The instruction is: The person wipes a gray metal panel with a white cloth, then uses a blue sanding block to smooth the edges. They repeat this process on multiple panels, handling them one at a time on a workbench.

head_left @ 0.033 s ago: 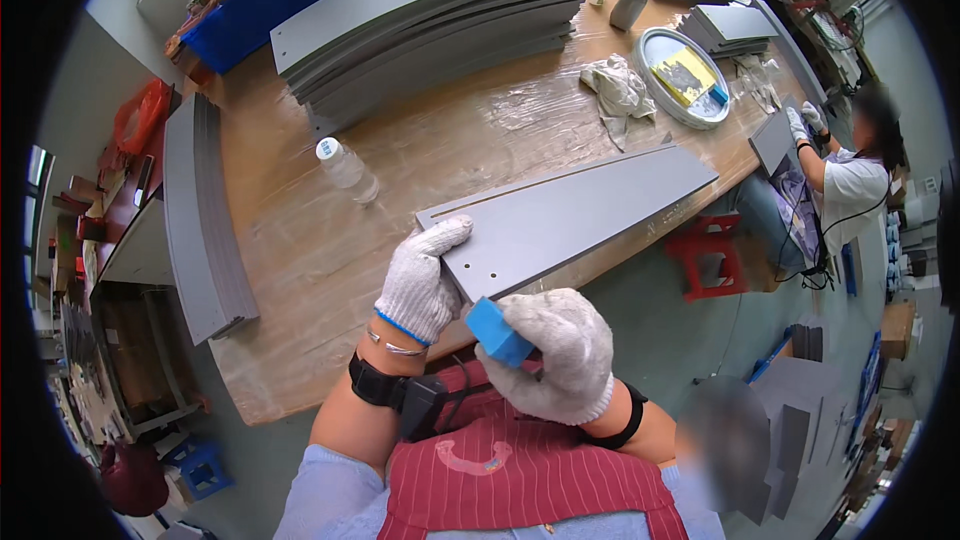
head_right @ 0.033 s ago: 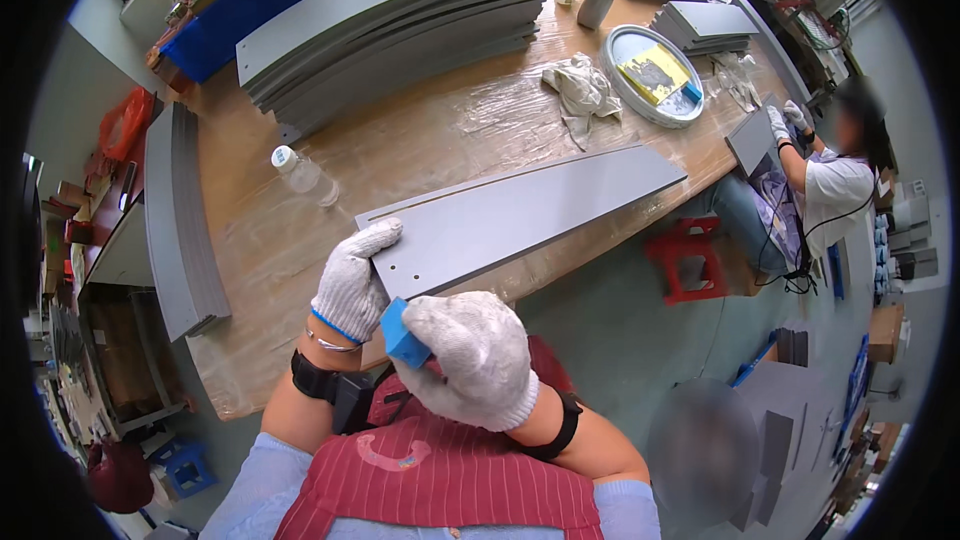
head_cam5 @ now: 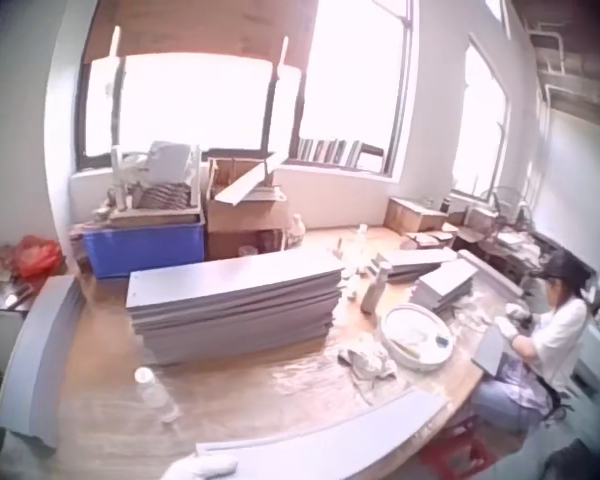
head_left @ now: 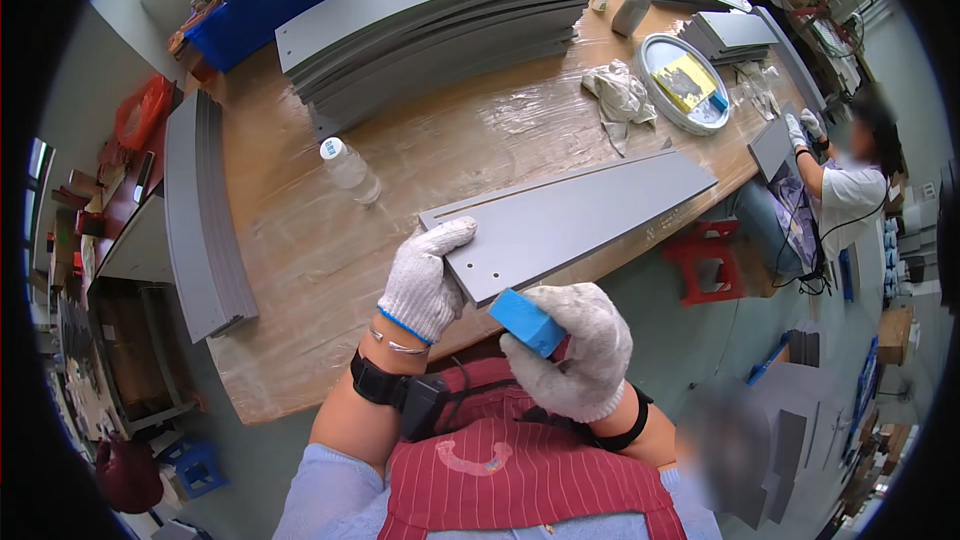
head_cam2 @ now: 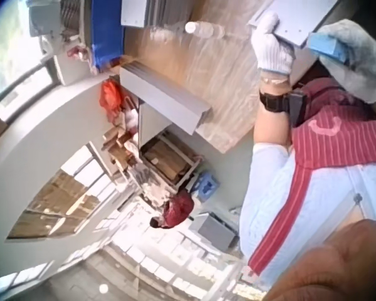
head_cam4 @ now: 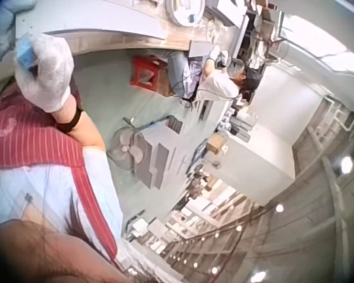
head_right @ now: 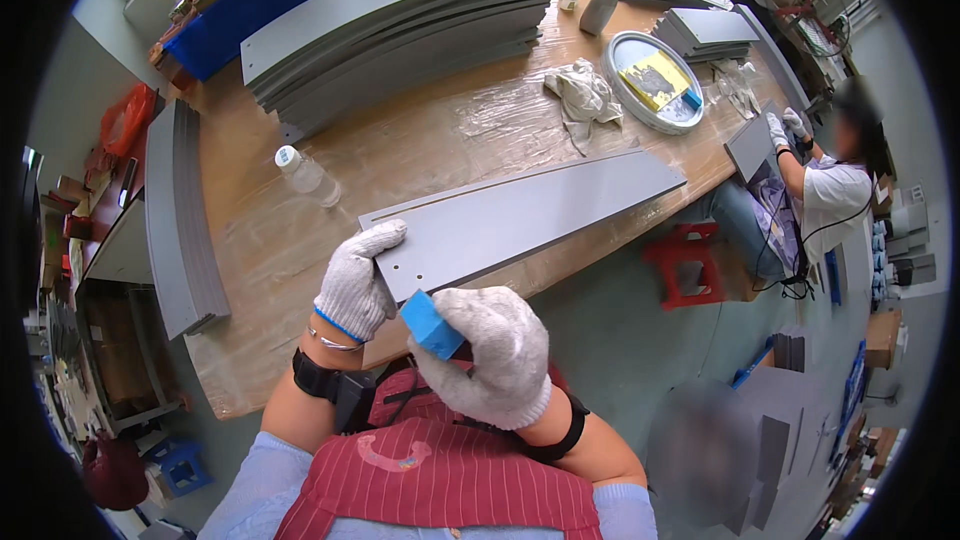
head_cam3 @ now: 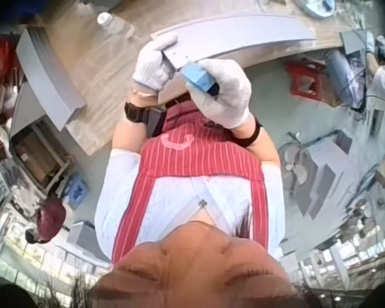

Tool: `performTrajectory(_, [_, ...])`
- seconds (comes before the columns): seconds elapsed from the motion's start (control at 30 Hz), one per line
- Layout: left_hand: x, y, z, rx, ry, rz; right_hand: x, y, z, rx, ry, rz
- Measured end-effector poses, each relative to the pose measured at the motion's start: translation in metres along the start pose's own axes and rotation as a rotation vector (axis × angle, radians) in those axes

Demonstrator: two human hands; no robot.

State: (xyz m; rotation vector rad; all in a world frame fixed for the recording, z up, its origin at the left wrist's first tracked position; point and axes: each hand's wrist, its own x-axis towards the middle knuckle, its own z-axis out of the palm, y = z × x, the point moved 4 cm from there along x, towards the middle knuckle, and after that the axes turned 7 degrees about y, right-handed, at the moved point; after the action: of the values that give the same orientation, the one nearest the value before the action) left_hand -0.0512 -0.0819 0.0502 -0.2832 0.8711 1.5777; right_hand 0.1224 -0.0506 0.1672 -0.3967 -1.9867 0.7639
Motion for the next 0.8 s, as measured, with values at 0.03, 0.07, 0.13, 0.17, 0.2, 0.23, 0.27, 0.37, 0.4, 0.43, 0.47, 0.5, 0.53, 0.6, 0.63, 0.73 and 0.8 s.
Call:
performTrajectory(0.03, [-0.001, 0.002, 0.002, 0.016, -0.019, 0.059, -0.015, 0.015, -0.007, 0.148, 0.065, 0.154])
performTrajectory(0.07, [-0.004, 0.003, 0.007, 0.032, -0.036, 0.12, -0.022, 0.021, -0.012, 0.226, 0.127, 0.188])
performTrajectory(0.13, [-0.012, 0.002, 0.024, -0.011, -0.005, 0.144, -0.022, 0.029, -0.018, 0.196, 0.238, 0.189])
performTrajectory(0.17, [-0.013, 0.004, 0.029, -0.032, -0.061, 0.135, -0.017, 0.03, -0.017, 0.096, 0.284, 0.152])
performTrajectory(0.2, [-0.012, 0.003, 0.039, -0.048, -0.13, 0.113, -0.014, 0.03, -0.02, -0.02, 0.338, 0.113])
performTrajectory(0.23, [-0.014, 0.004, 0.048, -0.063, -0.198, 0.101, -0.011, 0.035, -0.018, -0.036, 0.338, 0.086])
performTrajectory(0.27, [-0.016, 0.005, 0.057, -0.077, -0.233, 0.081, -0.009, 0.042, -0.015, -0.052, 0.338, 0.058])
performTrajectory(0.37, [-0.027, 0.003, 0.077, -0.053, -0.338, 0.014, 0.013, 0.048, -0.018, -0.002, 0.488, 0.035])
performTrajectory(0.4, [-0.032, 0.006, 0.078, -0.004, -0.366, -0.005, 0.02, 0.045, -0.022, -0.003, 0.551, 0.069])
performTrajectory(0.43, [-0.036, 0.008, 0.078, 0.045, -0.394, -0.023, 0.029, 0.042, -0.026, -0.003, 0.614, 0.102])
performTrajectory(0.47, [-0.043, 0.008, 0.08, 0.066, -0.486, -0.015, 0.04, 0.041, -0.026, 0.103, 0.77, 0.109])
performTrajectory(0.5, [-0.045, 0.011, 0.077, 0.269, -0.49, 0.098, 0.05, 0.037, -0.029, 0.124, 0.775, 0.12])
performTrajectory(0.53, [-0.047, 0.014, 0.076, 0.47, -0.487, 0.217, 0.06, 0.032, -0.032, 0.146, 0.779, 0.129])
performTrajectory(0.6, [-0.06, 0.025, 0.087, 0.933, -0.393, 0.465, 0.073, 0.028, -0.032, 0.187, 0.731, 0.111])
performTrajectory(0.63, [-0.063, 0.027, 0.096, 1.046, -0.413, 0.617, 0.075, 0.034, -0.031, 0.103, 0.68, 0.103])
performTrajectory(0.73, [-0.069, 0.021, 0.116, 1.205, -0.412, 0.886, 0.085, 0.044, -0.017, 0.106, 0.567, 0.045])
performTrajectory(0.8, [-0.071, 0.019, 0.123, 1.226, -0.382, 0.985, 0.092, 0.044, -0.025, 0.087, 0.448, 0.164])
